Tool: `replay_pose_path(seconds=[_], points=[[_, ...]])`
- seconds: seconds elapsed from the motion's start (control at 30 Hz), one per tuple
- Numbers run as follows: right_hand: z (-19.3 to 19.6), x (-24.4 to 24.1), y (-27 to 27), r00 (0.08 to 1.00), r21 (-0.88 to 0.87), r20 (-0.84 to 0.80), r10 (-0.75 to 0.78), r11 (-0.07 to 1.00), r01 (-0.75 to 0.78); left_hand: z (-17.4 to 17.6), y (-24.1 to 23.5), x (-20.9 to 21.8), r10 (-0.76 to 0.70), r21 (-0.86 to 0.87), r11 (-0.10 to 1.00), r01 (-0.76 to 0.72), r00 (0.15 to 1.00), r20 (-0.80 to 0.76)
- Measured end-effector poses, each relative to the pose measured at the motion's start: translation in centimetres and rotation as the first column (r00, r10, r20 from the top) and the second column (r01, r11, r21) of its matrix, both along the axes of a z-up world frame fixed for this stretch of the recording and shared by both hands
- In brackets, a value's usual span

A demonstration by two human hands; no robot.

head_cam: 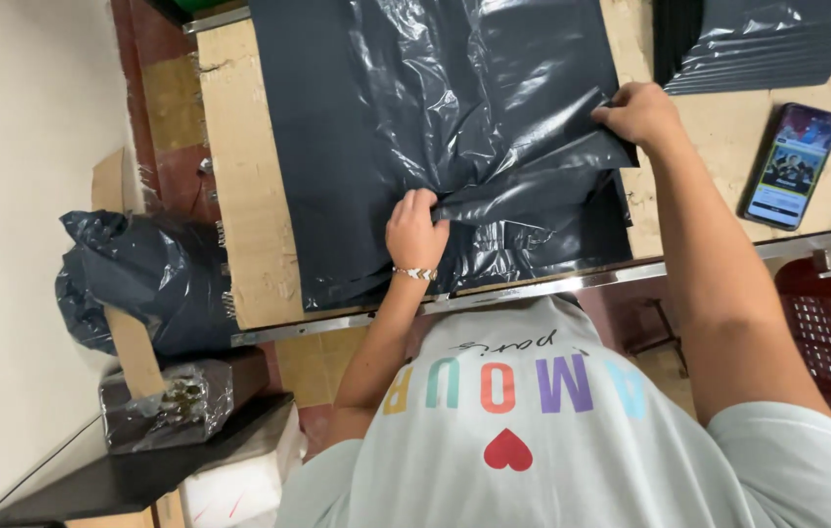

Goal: Folding and stacking plastic bags from a conveyor belt

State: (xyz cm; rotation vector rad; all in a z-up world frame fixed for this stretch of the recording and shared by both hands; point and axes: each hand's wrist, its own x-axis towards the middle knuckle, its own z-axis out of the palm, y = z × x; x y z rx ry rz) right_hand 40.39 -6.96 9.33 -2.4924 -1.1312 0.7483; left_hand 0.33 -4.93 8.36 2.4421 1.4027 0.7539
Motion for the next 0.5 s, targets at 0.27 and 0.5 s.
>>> replay_pose_path(seconds=[0.27, 0.5], points=[[1.1, -1.1, -0.3, 0.976, -0.287, -0.187, -0.114, 0.956, 0.056, -2.0, -1.0, -0.1, 0.010, -0.049, 0.999, -0.015, 0.995, -0.097], [7.8, -3.4, 2.1, 0.849, 0.079, -0.529, 0.011, 0.996, 0.036, 6.5, -5.5, -1.6, -0.109, -0.380, 0.925, -0.024, 0.940, -0.325]])
